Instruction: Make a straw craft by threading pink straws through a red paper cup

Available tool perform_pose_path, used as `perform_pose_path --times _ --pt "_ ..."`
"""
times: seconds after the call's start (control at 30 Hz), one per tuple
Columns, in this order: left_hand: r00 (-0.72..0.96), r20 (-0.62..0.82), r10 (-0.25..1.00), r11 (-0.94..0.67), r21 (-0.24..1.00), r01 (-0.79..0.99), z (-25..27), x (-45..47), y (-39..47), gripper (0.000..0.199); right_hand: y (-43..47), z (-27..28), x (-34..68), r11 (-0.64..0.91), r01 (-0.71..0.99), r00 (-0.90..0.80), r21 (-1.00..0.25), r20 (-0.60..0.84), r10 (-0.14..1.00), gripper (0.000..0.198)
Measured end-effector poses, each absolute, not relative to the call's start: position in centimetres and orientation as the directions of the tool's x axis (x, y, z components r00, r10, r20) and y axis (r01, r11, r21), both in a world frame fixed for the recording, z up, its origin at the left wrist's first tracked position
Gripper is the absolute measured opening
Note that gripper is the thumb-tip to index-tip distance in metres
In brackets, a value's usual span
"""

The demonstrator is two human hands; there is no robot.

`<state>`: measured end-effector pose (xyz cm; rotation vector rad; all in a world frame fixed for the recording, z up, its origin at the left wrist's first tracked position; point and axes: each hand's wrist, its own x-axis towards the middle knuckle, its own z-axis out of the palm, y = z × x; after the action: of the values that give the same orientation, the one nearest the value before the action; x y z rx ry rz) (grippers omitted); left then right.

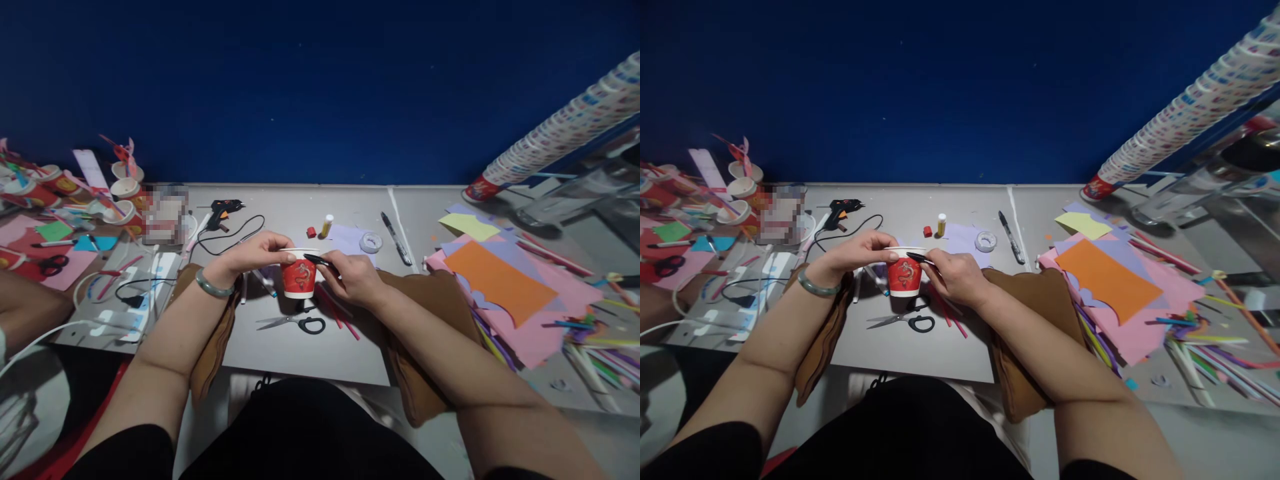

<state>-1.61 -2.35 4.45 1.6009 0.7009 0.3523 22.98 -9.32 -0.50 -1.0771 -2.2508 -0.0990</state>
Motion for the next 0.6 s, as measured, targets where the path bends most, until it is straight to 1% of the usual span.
perform_pose_path --times 0.2,0.47,0.6 --pt "0.781 -0.171 0.6 -0.009 0.975 0.22 4.28 -1.6 -2.24 0.03 -9.39 -0.52 23.15 0.644 0.73 -0.471 -0.229 0.515 0.716 0.027" --pt "0.781 -0.154 0.605 -0.02 0.978 0.208 3.98 -1.51 -2.16 0.032 -9.26 -0.1 23.35 0.622 0.682 -0.465 -0.385 0.428 0.775 0.023" --pt "0.775 -0.148 0.614 -0.027 0.978 0.208 4.22 -1.44 -2.34 0.033 -9.32 0.11 23.35 0.595 0.681 -0.445 -0.426 0.404 0.799 0.022"
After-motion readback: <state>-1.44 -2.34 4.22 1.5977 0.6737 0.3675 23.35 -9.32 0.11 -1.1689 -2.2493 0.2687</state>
